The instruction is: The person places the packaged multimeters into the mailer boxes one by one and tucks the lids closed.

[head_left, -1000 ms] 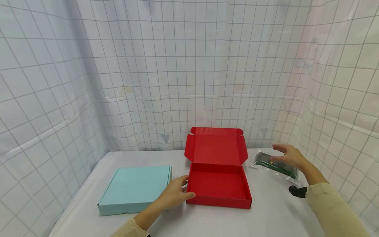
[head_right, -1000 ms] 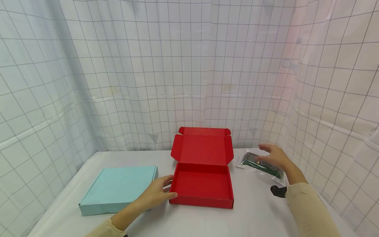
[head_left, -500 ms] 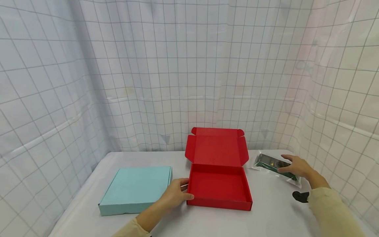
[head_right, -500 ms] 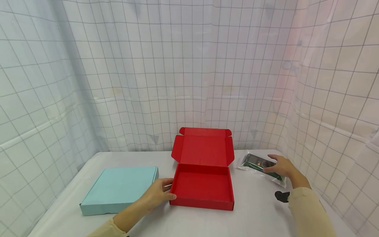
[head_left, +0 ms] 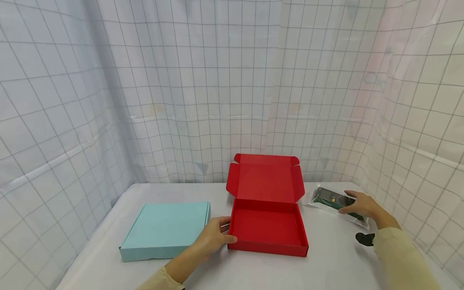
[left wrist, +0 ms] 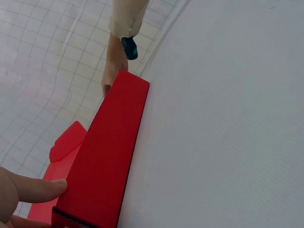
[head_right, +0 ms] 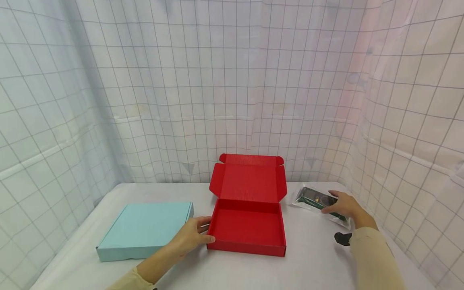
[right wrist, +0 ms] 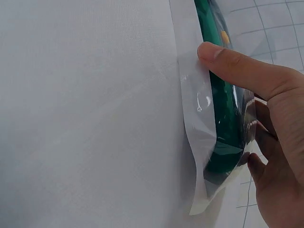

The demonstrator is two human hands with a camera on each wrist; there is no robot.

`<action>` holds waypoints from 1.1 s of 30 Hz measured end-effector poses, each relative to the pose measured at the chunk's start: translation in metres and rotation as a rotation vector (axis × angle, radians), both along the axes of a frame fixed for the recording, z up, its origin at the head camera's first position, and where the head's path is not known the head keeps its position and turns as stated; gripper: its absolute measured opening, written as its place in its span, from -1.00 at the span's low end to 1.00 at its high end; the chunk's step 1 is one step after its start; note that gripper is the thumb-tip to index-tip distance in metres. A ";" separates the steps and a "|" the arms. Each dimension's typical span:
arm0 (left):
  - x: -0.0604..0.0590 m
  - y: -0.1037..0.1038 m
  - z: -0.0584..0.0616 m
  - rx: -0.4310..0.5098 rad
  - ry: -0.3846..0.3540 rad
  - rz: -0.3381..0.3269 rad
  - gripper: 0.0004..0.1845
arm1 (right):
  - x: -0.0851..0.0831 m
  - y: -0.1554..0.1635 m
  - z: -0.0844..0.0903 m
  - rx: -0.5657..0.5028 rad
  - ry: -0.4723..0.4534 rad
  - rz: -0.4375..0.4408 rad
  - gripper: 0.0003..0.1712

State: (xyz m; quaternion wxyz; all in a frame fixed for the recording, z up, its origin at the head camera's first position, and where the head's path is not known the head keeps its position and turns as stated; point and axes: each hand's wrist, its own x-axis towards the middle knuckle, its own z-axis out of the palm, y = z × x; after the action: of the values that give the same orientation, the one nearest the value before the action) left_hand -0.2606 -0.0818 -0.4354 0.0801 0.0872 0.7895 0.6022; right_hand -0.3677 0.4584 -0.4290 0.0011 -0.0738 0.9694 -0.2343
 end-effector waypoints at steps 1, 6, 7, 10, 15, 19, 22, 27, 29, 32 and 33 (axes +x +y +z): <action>0.000 0.000 0.000 -0.001 0.001 -0.001 -0.22 | -0.002 0.000 -0.002 0.001 -0.003 0.000 0.18; 0.000 -0.001 0.001 0.002 -0.009 -0.002 -0.23 | -0.006 -0.002 -0.010 0.001 -0.024 0.000 0.21; 0.000 -0.001 0.001 0.002 -0.008 -0.003 -0.23 | -0.006 -0.003 -0.011 -0.001 -0.030 -0.006 0.23; 0.000 -0.001 0.002 0.002 -0.005 -0.003 -0.23 | -0.004 -0.004 -0.012 -0.014 -0.039 -0.020 0.23; 0.001 -0.001 0.002 0.000 -0.010 0.005 -0.22 | -0.004 -0.006 -0.010 -0.005 -0.031 -0.027 0.22; 0.001 -0.001 0.002 0.005 -0.016 0.005 -0.22 | -0.007 -0.004 -0.010 0.002 -0.017 -0.037 0.21; 0.002 -0.001 0.002 0.016 -0.016 0.002 -0.23 | -0.008 -0.003 -0.010 0.006 -0.002 -0.024 0.19; 0.003 -0.001 0.002 0.032 -0.017 0.001 -0.23 | -0.007 -0.003 -0.008 -0.001 0.005 -0.016 0.19; 0.003 -0.001 0.002 0.034 -0.018 0.001 -0.22 | -0.008 -0.003 -0.007 -0.004 0.004 -0.014 0.19; 0.003 -0.001 0.002 0.035 -0.021 0.002 -0.22 | -0.007 -0.004 -0.005 0.002 0.003 -0.007 0.18; 0.003 -0.001 0.002 0.034 -0.022 0.002 -0.22 | -0.007 -0.004 -0.004 0.010 0.003 -0.003 0.17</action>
State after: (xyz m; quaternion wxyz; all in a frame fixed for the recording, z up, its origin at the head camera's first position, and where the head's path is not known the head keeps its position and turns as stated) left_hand -0.2579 -0.0830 -0.4337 0.0866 0.0814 0.7783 0.6166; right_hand -0.3749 0.4546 -0.4332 -0.0003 -0.0725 0.9707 -0.2292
